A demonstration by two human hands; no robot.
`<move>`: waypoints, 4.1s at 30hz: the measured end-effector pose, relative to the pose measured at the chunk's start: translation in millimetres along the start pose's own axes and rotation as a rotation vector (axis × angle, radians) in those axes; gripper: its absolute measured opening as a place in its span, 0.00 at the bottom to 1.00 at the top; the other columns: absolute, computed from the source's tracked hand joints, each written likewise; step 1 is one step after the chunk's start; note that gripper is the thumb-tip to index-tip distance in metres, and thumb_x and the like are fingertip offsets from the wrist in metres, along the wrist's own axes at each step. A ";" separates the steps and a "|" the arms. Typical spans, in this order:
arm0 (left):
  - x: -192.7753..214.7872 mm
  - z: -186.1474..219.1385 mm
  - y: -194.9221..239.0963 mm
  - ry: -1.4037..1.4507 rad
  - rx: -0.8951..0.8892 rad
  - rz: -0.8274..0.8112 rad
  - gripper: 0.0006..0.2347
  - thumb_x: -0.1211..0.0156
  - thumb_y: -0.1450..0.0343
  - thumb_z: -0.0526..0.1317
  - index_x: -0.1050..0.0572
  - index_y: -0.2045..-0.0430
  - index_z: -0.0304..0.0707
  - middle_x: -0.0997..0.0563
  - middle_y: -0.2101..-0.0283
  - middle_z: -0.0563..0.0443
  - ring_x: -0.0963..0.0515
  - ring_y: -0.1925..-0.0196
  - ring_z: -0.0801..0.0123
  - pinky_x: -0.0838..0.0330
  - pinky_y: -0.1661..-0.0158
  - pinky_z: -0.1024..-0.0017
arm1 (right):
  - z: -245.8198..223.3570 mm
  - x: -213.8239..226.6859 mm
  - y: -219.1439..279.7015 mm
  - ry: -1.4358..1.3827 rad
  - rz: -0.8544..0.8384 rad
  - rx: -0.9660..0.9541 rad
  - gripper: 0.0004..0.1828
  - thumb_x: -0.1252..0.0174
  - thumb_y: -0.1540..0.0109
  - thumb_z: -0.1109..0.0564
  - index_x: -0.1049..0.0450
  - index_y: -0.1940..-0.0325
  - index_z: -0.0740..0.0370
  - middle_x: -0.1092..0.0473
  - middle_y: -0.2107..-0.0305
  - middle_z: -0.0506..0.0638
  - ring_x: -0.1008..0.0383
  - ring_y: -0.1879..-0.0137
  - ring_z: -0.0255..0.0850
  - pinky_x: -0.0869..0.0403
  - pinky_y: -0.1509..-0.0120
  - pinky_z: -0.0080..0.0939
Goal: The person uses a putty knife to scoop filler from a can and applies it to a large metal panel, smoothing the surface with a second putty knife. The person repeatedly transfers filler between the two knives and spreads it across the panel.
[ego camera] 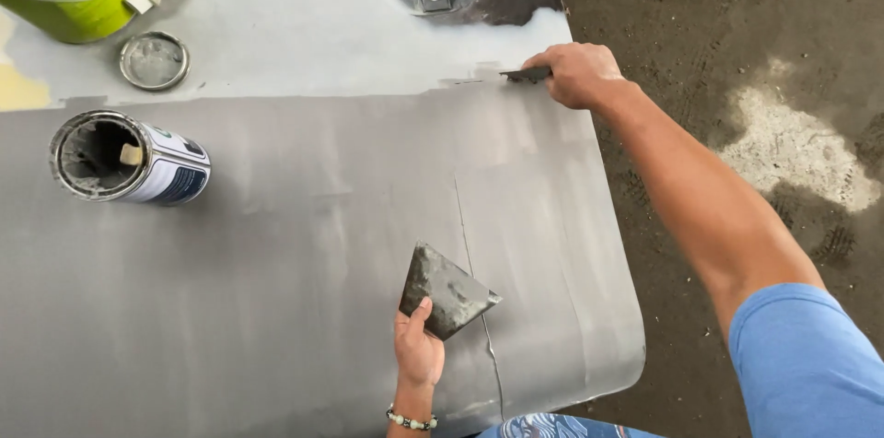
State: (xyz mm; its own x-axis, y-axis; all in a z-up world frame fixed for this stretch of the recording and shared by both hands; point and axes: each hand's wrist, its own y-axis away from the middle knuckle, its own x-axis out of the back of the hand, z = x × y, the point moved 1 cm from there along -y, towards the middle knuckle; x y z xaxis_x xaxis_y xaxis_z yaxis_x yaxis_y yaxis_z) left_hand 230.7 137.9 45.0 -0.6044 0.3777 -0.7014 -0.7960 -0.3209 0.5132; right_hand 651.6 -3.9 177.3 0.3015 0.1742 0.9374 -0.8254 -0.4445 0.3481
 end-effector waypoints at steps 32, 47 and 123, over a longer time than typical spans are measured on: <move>-3.8 -47.7 51.7 0.024 0.016 0.010 0.16 0.49 0.27 0.31 0.28 0.44 0.28 0.21 0.45 0.48 0.25 0.43 0.67 0.33 0.41 0.66 | -2.2 -47.5 38.6 0.034 -0.049 0.088 0.30 0.49 0.38 0.61 0.27 0.35 0.33 0.29 0.44 0.44 0.28 0.39 0.46 0.29 0.37 0.50; -1.9 -92.1 133.4 0.033 -0.003 -0.138 0.17 0.48 0.26 0.33 0.30 0.42 0.29 0.23 0.44 0.47 0.25 0.42 0.64 0.33 0.39 0.63 | -7.9 -95.1 174.4 0.001 -0.080 0.146 0.26 0.48 0.37 0.59 0.24 0.38 0.36 0.27 0.48 0.46 0.27 0.42 0.47 0.28 0.39 0.50; -203.9 -91.1 -85.0 -0.634 -0.385 0.023 0.25 0.46 0.30 0.29 0.39 0.36 0.37 0.30 0.38 0.43 0.28 0.38 0.61 0.34 0.39 0.66 | 60.6 -6.5 84.7 -0.268 0.079 -0.033 0.24 0.48 0.39 0.56 0.24 0.40 0.34 0.25 0.46 0.46 0.24 0.44 0.48 0.26 0.40 0.50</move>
State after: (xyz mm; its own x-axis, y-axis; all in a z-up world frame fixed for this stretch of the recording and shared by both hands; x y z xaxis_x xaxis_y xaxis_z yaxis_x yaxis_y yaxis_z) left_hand 424.4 9.1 99.3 -0.6159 0.7588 -0.2121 -0.7859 -0.5728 0.2327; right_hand 608.7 -95.9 201.3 0.3477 -0.1000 0.9323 -0.8649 -0.4181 0.2777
